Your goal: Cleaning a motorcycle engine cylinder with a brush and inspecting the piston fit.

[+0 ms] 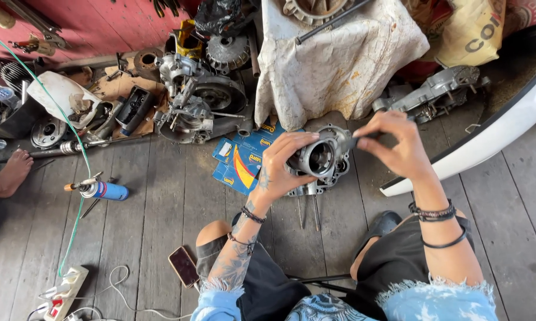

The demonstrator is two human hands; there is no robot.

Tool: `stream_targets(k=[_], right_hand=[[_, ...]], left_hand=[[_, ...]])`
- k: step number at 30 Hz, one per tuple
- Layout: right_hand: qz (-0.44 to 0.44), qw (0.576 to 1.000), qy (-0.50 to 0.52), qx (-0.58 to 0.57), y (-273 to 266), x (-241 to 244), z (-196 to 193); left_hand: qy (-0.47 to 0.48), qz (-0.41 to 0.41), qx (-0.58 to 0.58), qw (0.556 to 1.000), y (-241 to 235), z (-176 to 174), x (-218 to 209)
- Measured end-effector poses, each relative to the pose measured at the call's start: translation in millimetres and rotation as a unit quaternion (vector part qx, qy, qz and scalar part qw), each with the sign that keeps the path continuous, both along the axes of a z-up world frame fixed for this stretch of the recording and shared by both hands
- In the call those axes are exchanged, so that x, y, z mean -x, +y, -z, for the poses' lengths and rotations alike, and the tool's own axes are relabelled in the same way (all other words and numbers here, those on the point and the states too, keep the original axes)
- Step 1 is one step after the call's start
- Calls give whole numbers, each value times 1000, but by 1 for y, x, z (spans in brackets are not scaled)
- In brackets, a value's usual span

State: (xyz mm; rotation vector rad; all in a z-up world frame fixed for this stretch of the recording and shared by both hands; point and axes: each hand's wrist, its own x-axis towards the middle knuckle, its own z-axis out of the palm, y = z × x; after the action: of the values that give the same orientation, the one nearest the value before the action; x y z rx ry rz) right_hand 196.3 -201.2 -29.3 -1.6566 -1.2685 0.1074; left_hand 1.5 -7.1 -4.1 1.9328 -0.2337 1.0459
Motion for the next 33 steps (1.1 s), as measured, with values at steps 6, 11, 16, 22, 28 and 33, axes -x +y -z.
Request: stream_targets(k=[6,11,16,22,28,33], right_hand=[[59,992,-104,37,0,2,-18],[13,998,-55,29,3,12,-19],[9,999,-42,9,2,6,-17],[44,993,-104,47,-1,0,-11],[23,993,-99,66,-1,1,3],[-49,995,-42,74,3,11,-8]], left_hand=[[-2,-5,-2,1000,1,-1,-1],[4,0,-18,1000,3,0,-1],[-4,6,-27,1000,2,-4,-2],[4,-11,-55,998,4,0,0],[8,-29,-75,997,4,6,-2],[-4,-25,-68,997,1,4,-3]])
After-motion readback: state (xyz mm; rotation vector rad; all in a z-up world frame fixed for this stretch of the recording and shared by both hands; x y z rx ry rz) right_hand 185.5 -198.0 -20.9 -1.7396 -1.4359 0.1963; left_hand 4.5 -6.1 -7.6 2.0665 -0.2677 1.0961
